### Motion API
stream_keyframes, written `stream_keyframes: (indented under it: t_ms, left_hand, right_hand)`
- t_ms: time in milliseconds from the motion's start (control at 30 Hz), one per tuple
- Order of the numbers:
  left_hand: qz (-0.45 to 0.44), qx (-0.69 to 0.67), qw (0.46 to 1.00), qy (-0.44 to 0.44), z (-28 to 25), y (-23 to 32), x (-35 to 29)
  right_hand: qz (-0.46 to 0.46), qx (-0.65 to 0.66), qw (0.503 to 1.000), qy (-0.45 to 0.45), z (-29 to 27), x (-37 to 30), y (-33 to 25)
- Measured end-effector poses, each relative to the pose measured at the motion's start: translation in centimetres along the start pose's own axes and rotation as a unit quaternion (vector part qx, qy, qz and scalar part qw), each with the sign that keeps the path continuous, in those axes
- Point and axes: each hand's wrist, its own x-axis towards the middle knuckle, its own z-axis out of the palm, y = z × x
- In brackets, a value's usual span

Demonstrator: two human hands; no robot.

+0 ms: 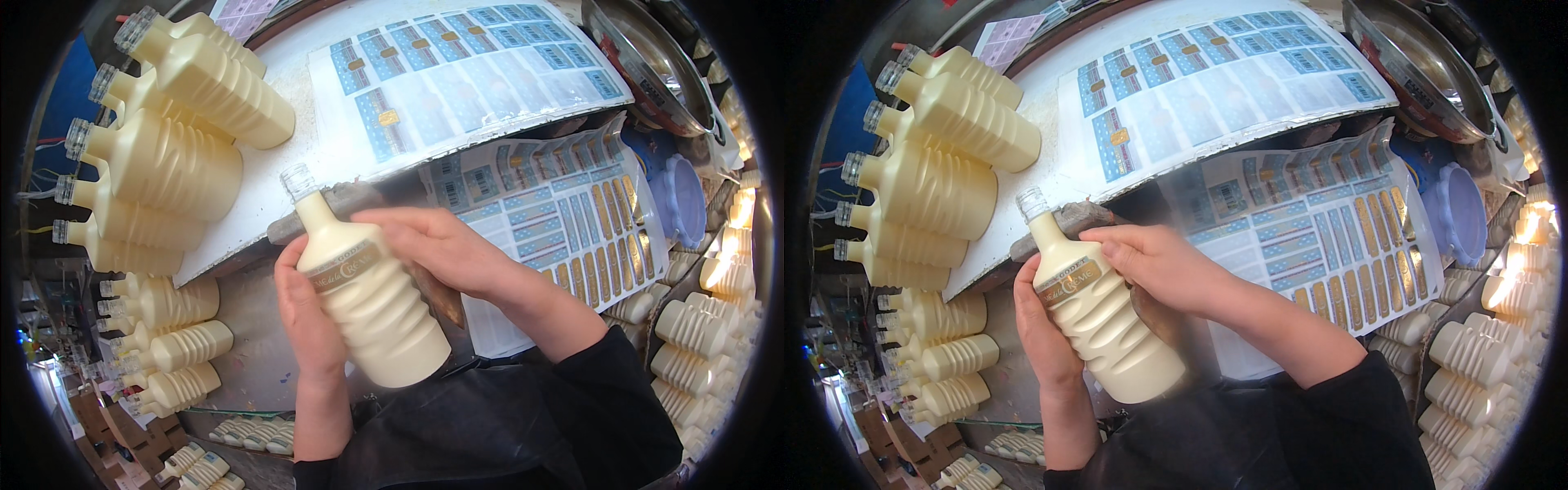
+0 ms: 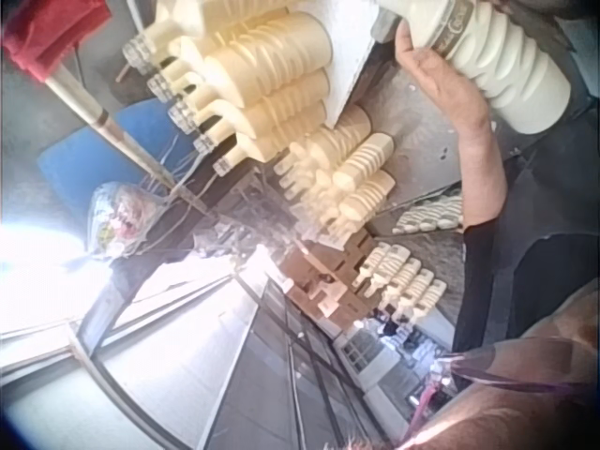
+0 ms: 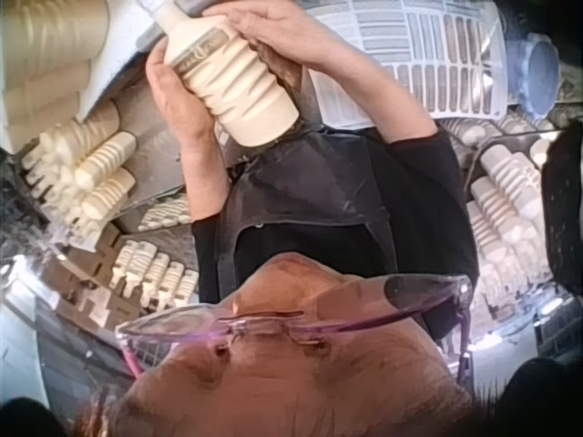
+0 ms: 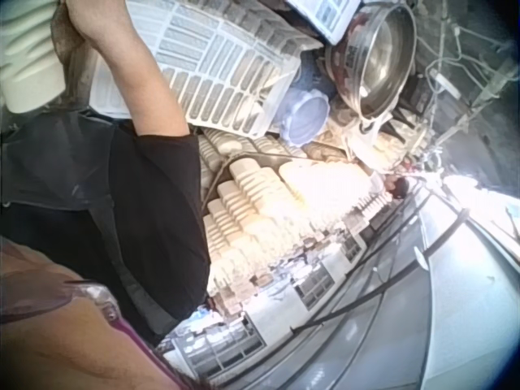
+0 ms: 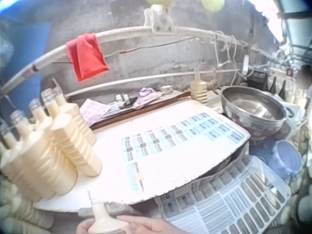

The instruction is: The person repeatedly applies rectangular labels to the necks of cream-colored plastic bottles. They peel each label from a sheet, position it on the bottle, and smooth it down with their fingers. Finished bottles are placed on a nearby table.

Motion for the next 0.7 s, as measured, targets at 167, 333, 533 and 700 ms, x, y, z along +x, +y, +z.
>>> stream_keyframes:
  t_ms: [167,333,533,700]
  left_hand:
    - [0.022,0.035,0.999,0.028,-0.7,-0.8,-0.2]
    - [0.011,-0.042,0.999,-0.012,-1.6,-1.4,0.0]
    - [-0.027,0.002,1.0,-0.012,-0.8,-1.0,0.0]
    - [-0.018,0.072,0.997,-0.022,-0.9,-0.8,0.1]
  right_hand:
    - [0.017,-0.047,0.999,-0.009,-0.5,-0.5,-0.3]
    - [-0.002,-0.005,1.0,0.025,0.3,-0.8,-0.3]
    - [-0.048,-0.33,0.936,0.115,2.1,-0.6,-2.8]
    - [-0.084,-0.354,0.916,0.168,3.1,0.3,-2.3]
